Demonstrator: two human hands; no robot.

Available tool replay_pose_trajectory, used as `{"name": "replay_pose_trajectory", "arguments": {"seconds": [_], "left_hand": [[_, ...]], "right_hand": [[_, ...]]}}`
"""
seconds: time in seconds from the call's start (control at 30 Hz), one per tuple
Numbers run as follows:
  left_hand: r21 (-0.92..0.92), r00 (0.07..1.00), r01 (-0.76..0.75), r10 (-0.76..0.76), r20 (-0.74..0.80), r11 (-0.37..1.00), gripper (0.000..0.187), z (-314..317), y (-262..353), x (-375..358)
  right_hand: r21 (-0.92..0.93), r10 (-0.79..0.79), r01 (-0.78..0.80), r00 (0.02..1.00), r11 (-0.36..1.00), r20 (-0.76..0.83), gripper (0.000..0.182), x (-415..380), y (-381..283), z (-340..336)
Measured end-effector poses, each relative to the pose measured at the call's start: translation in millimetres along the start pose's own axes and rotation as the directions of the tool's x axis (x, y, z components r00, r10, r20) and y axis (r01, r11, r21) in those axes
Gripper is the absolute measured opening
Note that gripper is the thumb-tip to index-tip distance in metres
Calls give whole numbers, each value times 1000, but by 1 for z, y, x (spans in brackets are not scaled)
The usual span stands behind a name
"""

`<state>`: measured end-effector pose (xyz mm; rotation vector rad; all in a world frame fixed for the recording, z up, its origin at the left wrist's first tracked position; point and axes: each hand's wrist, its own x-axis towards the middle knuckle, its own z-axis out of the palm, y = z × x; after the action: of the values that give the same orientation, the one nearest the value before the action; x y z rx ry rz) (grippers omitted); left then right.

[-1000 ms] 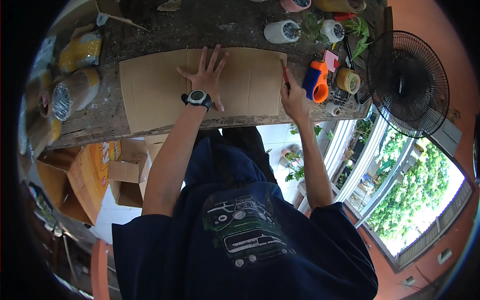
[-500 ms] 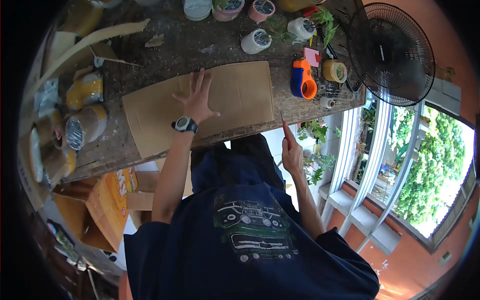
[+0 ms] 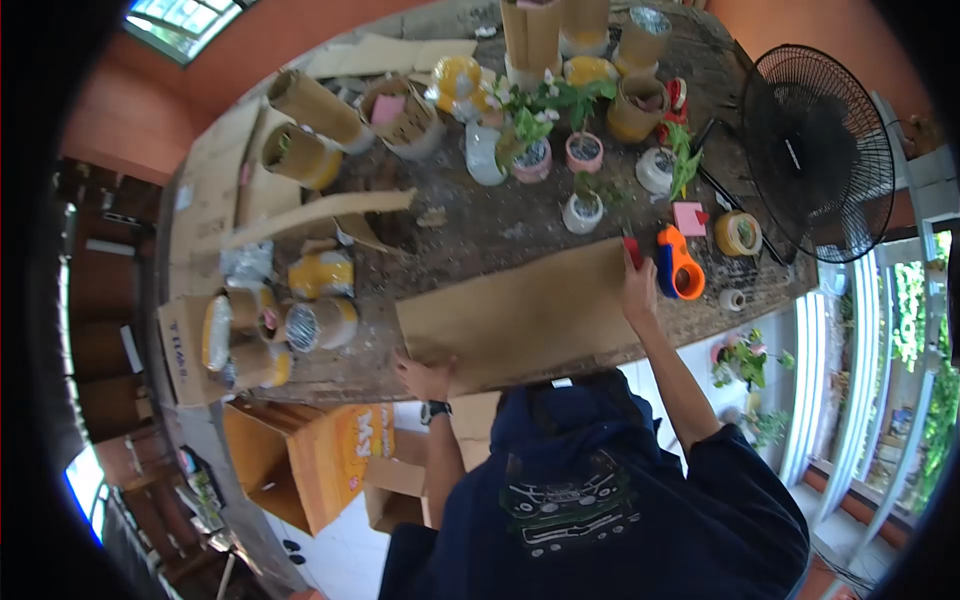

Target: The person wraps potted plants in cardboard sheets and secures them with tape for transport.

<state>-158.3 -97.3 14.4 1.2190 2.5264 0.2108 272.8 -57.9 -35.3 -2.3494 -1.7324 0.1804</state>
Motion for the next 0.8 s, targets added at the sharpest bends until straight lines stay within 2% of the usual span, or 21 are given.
{"name": "replay_pose_trajectory", "arguments": {"seconds": [0.03,0.1,0.17,0.23,0.27,0.3,0.37,0.43,0.47,0.5,0.57,0.63,0.7,0.73,0.77,0.8], "left_hand": [[52,999,51,-50,-9,997,126,0,0,0],[-128,988,-90,72,-140,988,103,30,-44,18],[-159,996,5,9,87,987,69,8,-55,25],[-284,984,-87,127,127,955,42,-32,-59,13],[-521,967,-41,164,194,853,39,-47,-68,8],[-719,942,20,229,247,694,37,-59,-79,3],[-763,928,21,271,255,647,34,-89,-102,-6],[-925,967,84,192,165,370,34,-163,-36,-58],[-945,977,58,178,120,321,32,-179,-32,-68],[-962,984,34,160,80,270,31,-191,-34,-76],[-986,989,-39,145,-16,160,28,-210,-25,-97],[-990,981,-135,149,-127,49,25,-227,-5,-119],[-961,958,-277,81,-275,2,25,-227,9,-140],[-939,938,-344,44,-344,-17,25,-224,19,-152],[-937,936,-349,-55,-349,-5,25,-221,35,-167],[-935,923,-354,-156,-351,7,25,-218,58,-182]], "right_hand": [[1,9,-9,1000,1000,-20,62,-5,0,2],[-8,-69,69,987,998,-144,57,-23,-1,-6],[33,-40,47,983,998,-178,51,-40,4,1],[74,-36,41,997,996,-68,50,-59,0,-15],[90,-58,63,997,994,-56,46,-65,-4,-24],[104,-81,85,996,991,-42,42,-69,-9,-31],[234,-134,156,985,960,-107,34,-72,-19,-33],[445,-122,100,992,890,21,34,-70,-42,-54],[561,-219,143,973,816,70,34,-68,-47,-43],[664,-323,172,940,728,110,35,-63,-51,-35],[819,-501,-39,774,572,387,34,-57,-91,-80],[858,-761,-43,441,512,476,44,-53,-131,-131],[920,-913,77,180,384,366,51,-53,-175,-203],[951,-953,177,211,254,215,54,-58,-190,-237],[954,-973,275,224,123,61,57,-64,-199,-264],[947,-974,307,225,99,29,52,-69,-204,-287]]}}
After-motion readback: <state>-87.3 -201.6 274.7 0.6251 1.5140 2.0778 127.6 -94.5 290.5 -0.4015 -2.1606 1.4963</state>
